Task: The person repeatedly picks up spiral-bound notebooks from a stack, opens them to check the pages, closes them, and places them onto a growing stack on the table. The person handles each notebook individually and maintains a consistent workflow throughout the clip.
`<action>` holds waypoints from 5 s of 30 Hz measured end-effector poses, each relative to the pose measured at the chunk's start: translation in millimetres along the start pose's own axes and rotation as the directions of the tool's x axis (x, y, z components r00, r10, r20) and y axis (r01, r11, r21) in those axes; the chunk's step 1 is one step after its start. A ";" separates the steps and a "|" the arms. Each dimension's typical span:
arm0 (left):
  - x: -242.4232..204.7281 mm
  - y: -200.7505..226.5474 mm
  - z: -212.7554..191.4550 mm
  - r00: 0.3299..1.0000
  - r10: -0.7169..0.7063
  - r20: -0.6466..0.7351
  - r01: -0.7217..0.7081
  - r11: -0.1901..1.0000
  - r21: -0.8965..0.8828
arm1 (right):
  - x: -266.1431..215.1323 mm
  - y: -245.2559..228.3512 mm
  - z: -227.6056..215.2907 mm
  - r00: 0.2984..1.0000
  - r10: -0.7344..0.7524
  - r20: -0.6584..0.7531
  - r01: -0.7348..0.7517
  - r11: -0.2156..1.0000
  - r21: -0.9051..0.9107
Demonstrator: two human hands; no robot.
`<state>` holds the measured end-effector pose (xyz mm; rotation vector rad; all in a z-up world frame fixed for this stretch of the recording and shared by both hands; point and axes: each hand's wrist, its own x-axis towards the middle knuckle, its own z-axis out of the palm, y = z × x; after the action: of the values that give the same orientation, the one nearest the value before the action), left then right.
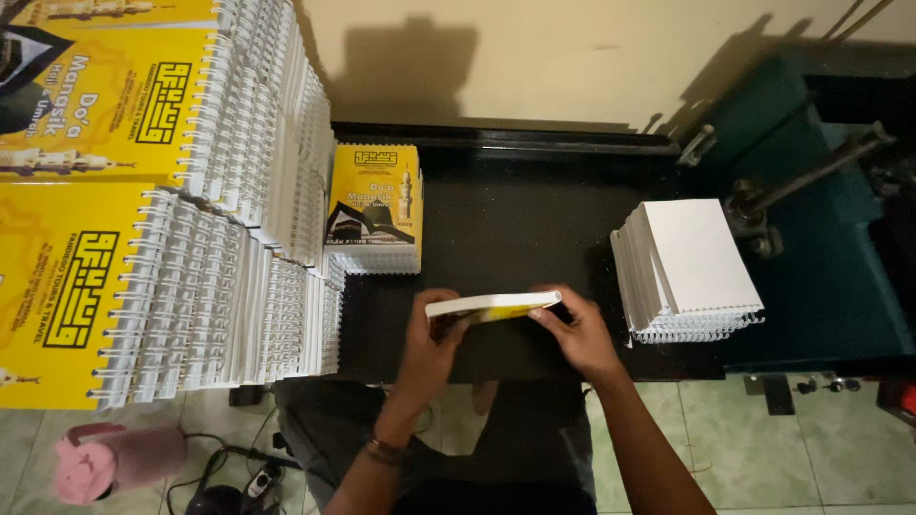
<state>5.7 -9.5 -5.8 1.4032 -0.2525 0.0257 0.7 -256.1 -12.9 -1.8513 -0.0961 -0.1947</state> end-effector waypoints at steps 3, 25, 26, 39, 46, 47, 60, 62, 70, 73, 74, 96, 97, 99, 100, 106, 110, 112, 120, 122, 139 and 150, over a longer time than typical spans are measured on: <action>-2.5 1.4 -0.4 1.000 -0.026 0.011 0.027 1.000 -0.014 | 0.3 -5.1 3.7 0.999 0.000 -0.045 0.000 1.000 -0.009; 24.2 80.6 -24.0 0.799 -0.282 -0.531 0.157 0.950 -0.269 | 173.9 -102.7 55.3 1.000 0.018 0.018 -0.017 0.999 -0.028; 29.5 79.6 -26.3 0.797 -0.278 -0.536 0.153 0.951 -0.267 | 187.5 -105.4 63.4 1.000 0.014 0.024 -0.013 1.000 -0.026; 71.7 51.1 -38.7 0.591 -0.414 -0.693 0.014 0.864 -0.504 | 267.3 -99.8 130.8 0.950 -0.063 0.307 0.094 0.992 -0.086; 71.0 53.0 -33.0 0.524 -0.458 -0.718 0.011 0.847 -0.532 | 255.2 -80.1 139.3 0.969 -0.042 0.243 0.070 0.991 -0.112; 69.2 55.4 -32.9 0.527 -0.459 -0.715 0.018 0.847 -0.531 | 252.3 -85.4 138.5 0.971 -0.038 0.237 0.066 0.992 -0.111; 66.8 62.8 -25.9 0.499 -0.430 -0.752 0.057 0.883 -0.467 | 252.7 -79.5 132.6 0.975 0.013 0.222 0.008 0.996 -0.094; 68.0 56.2 -27.3 0.502 -0.433 -0.749 0.078 0.885 -0.459 | 252.8 -79.9 130.8 0.972 0.034 0.231 -0.010 0.995 -0.104; 70.5 38.7 -29.6 0.523 -0.375 -0.765 0.031 0.906 -0.423 | 251.1 -79.5 130.1 0.981 0.007 0.195 -0.001 1.000 -0.030; 72.5 35.2 -30.3 0.532 -0.370 -0.762 0.037 0.909 -0.415 | 247.3 -85.3 129.2 0.980 0.015 0.196 -0.007 0.999 -0.040; 73.2 35.4 -29.7 0.532 -0.370 -0.762 0.038 0.909 -0.415 | 249.5 -82.5 128.7 0.980 0.016 0.196 -0.008 0.999 -0.040; 23.4 1.6 -11.6 0.681 -0.322 -0.658 0.177 0.944 -0.279 | 178.4 -72.8 92.0 0.999 -0.041 -0.032 0.044 0.996 0.083; 17.6 5.2 -5.7 0.746 -0.318 -0.584 0.288 0.946 -0.148 | 154.7 -81.3 81.5 0.993 -0.111 -0.039 0.114 0.990 0.079; 11.8 -5.8 -0.6 0.825 -0.231 -0.515 0.263 0.965 -0.011 | 104.5 -119.0 53.7 0.983 -0.181 -0.032 0.181 0.983 0.001; 7.5 -11.5 2.5 0.890 -0.144 -0.433 0.217 0.968 0.123 | 78.3 -138.0 39.9 0.968 -0.252 -0.013 0.251 0.965 -0.072; 8.2 -4.0 3.4 0.954 -0.022 -0.300 0.126 0.935 0.332 | -16.3 -111.1 -101.7 0.932 -0.349 -0.097 0.209 0.735 -0.645; 5.7 -9.1 2.4 0.976 0.020 -0.217 0.074 0.907 0.415 | -45.9 -94.2 -164.4 0.945 -0.310 -0.100 0.083 0.528 -0.845; 6.7 -16.2 4.8 0.974 0.028 -0.224 0.064 0.918 0.391 | -53.5 -84.7 -179.8 0.981 -0.195 -0.018 0.090 0.529 -0.844; 2.5 10.8 8.8 0.985 -0.027 -0.170 0.106 0.873 0.476 | -73.8 -38.2 -208.1 0.959 -0.276 0.069 0.163 0.333 -0.929; 3.2 8.9 7.8 0.987 -0.045 -0.152 0.116 0.859 0.500 | -70.8 -30.4 -213.5 0.961 -0.262 0.091 0.165 0.273 -0.948; -2.9 55.2 25.4 0.973 0.167 -0.160 -0.100 0.928 0.360 | -0.8 -246.5 -163.3 0.873 -0.331 0.357 0.486 0.533 -0.693; 11.6 109.9 42.7 0.986 0.157 0.060 -0.167 0.961 0.221 | 31.7 -204.2 -34.2 0.770 -0.380 0.513 0.608 0.682 -0.406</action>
<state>-8.2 -33.9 109.3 1.6069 -0.4095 0.1649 -5.0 -231.6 195.1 -2.3964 -0.9437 -0.2522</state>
